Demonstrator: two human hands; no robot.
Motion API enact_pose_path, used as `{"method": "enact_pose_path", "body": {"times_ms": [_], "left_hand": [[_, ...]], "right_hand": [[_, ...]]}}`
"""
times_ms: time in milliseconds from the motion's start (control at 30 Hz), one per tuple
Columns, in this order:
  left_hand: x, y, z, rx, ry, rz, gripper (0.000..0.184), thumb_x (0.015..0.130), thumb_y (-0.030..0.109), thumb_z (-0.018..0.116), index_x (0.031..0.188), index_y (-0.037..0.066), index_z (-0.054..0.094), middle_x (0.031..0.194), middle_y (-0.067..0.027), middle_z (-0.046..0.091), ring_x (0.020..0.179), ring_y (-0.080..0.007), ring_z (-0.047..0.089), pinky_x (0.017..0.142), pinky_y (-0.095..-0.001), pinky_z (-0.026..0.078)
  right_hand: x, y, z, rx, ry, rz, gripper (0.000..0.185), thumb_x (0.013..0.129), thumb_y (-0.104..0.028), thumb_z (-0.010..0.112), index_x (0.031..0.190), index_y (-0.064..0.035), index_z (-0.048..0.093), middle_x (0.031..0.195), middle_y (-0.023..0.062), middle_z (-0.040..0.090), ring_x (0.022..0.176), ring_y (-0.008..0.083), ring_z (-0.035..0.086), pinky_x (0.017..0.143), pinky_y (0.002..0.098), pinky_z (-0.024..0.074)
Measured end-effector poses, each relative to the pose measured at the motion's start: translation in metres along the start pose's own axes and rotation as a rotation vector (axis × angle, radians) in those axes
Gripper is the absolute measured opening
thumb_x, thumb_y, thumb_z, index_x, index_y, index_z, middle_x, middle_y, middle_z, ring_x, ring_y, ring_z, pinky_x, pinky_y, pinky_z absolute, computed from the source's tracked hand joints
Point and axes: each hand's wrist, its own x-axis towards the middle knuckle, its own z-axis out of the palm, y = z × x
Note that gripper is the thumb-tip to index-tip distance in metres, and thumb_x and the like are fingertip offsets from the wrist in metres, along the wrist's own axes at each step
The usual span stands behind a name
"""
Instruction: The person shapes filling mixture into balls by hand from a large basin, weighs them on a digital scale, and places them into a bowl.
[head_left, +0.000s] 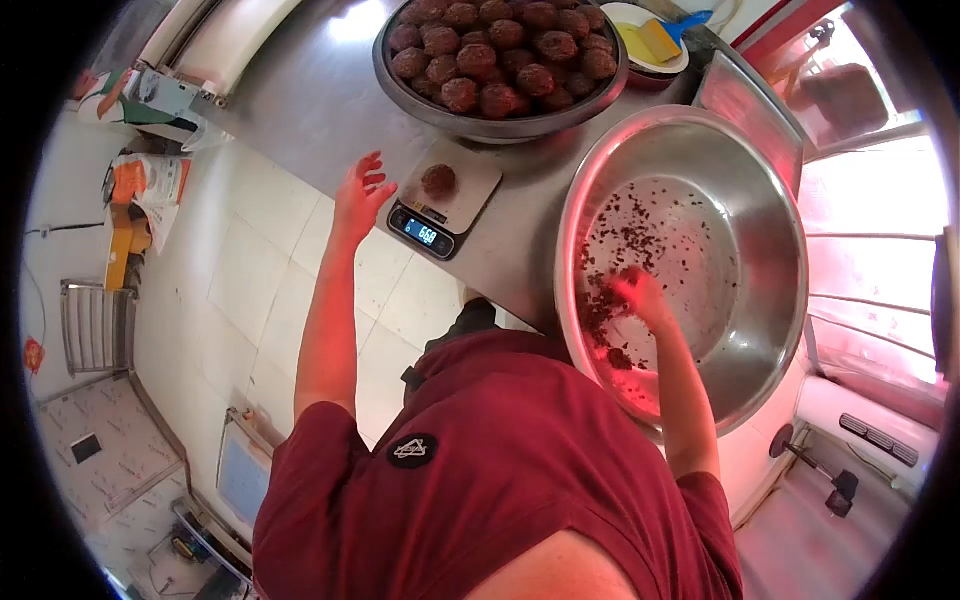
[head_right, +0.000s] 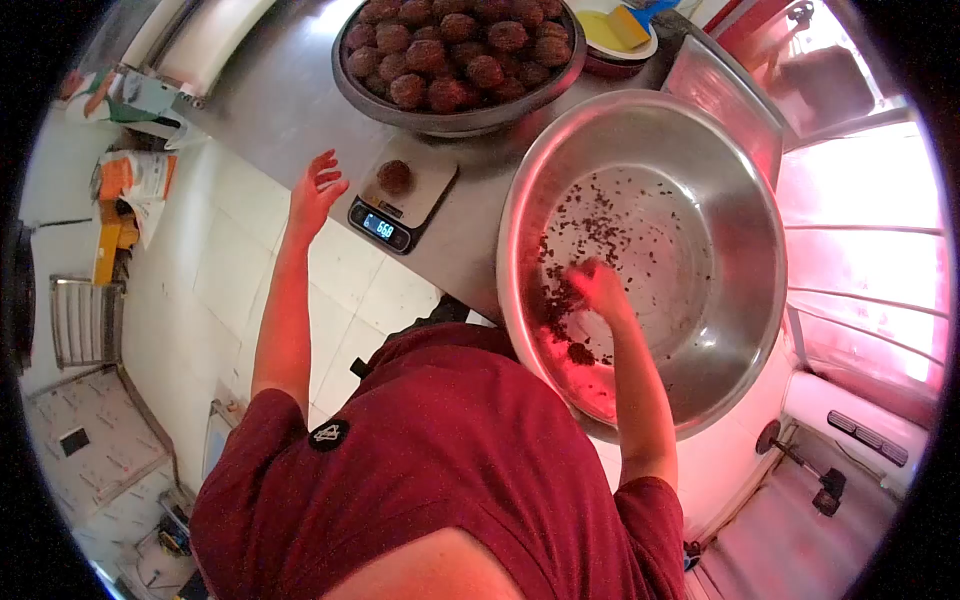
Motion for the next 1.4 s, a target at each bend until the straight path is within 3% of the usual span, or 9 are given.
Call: {"method": "enact_pose_path", "body": {"times_ms": [167,267,467,767,867,967,1067,1233,1400], "left_hand": [[0.0,0.009,0.001,-0.019,-0.025,0.019,0.054,0.078,0.005,0.068,0.128,0.006,0.05,0.118,-0.012,0.056,0.102,-0.0201,0.058,0.085,-0.0314,0.05],[0.007,0.009,0.004,-0.007,-0.053,0.033,0.053,0.079,0.007,0.068,0.129,0.006,0.049,0.119,-0.0121,0.057,0.104,-0.0202,0.058,0.087,-0.0319,0.05],[0.012,0.024,0.026,0.202,-0.114,0.091,0.059,0.073,0.008,0.07,0.129,0.011,0.049,0.125,-0.0123,0.052,0.109,-0.0278,0.055,0.091,-0.0386,0.047],[0.018,-0.003,0.08,0.72,-0.29,0.268,0.061,0.067,0.007,0.07,0.125,0.015,0.05,0.127,-0.0115,0.048,0.114,-0.0371,0.048,0.093,-0.0423,0.046],[0.018,0.013,0.073,0.479,-0.257,0.222,0.046,0.073,0.006,0.069,0.117,0.007,0.054,0.119,-0.0108,0.055,0.107,-0.0317,0.055,0.089,-0.0404,0.049],[-0.004,0.079,0.07,-0.814,-0.439,-0.353,0.032,0.085,0.014,0.064,0.114,0.004,0.056,0.112,-0.011,0.061,0.102,-0.0262,0.06,0.09,-0.0387,0.048],[-0.034,0.142,0.101,-1.225,-0.786,-0.511,0.033,0.091,0.027,0.06,0.113,0.004,0.057,0.11,-0.0096,0.063,0.099,-0.0212,0.062,0.091,-0.0379,0.049],[-0.066,0.17,0.189,-1.22,-0.917,-0.612,0.037,0.092,0.034,0.056,0.115,0.004,0.057,0.108,-0.0091,0.063,0.099,-0.0193,0.062,0.091,-0.0352,0.05],[-0.082,0.178,0.212,-1.114,-0.935,-0.658,0.036,0.092,0.032,0.056,0.114,0.003,0.057,0.107,-0.0083,0.063,0.099,-0.0194,0.062,0.09,-0.0348,0.05]], "right_hand": [[0.059,0.017,-0.017,-0.601,0.655,-0.402,0.055,0.081,-0.036,0.063,0.123,-0.003,0.05,0.133,0.0239,0.044,0.12,0.0404,0.045,0.099,0.0438,0.0396],[0.054,0.018,0.017,-0.796,0.604,-0.354,0.061,0.079,-0.033,0.066,0.13,-0.0072,0.045,0.141,0.0216,0.035,0.131,0.0413,0.029,0.106,0.0461,0.032],[-0.014,0.031,0.045,-0.687,0.145,-0.611,0.055,0.08,-0.024,0.065,0.129,-0.0078,0.046,0.143,0.0198,0.032,0.131,0.0453,0.028,0.106,0.049,0.0321],[-0.073,0.017,0.015,-0.359,0.016,-0.286,0.044,0.081,-0.02,0.063,0.121,-0.0037,0.054,0.124,0.0179,0.054,0.114,0.0339,0.052,0.097,0.0401,0.042],[-0.073,0.016,0.008,-0.297,0.178,-0.328,0.038,0.083,-0.017,0.062,0.118,-0.0027,0.056,0.114,0.0182,0.06,0.102,0.032,0.059,0.09,0.0379,0.0456],[-0.078,-0.003,0.001,-0.023,0.207,-0.216,0.035,0.085,-0.017,0.063,0.115,-0.0018,0.057,0.104,0.0148,0.064,0.092,0.0235,0.063,0.085,0.0324,0.0479],[-0.079,-0.035,0.004,0.208,0.254,-0.365,0.032,0.086,-0.017,0.062,0.114,-0.0004,0.057,0.098,0.0108,0.065,0.084,0.0157,0.062,0.08,0.0285,0.0486],[-0.093,-0.082,-0.002,0.761,0.268,-0.54,0.024,0.082,-0.007,0.066,0.104,0.0015,0.059,0.094,0.0082,0.064,0.086,0.0133,0.06,0.078,0.027,0.0479],[-0.092,-0.067,-0.015,0.623,0.445,-0.632,0.022,0.079,-0.004,0.067,0.098,0.0021,0.059,0.09,0.0072,0.06,0.083,0.0132,0.059,0.076,0.0269,0.0475]]}}
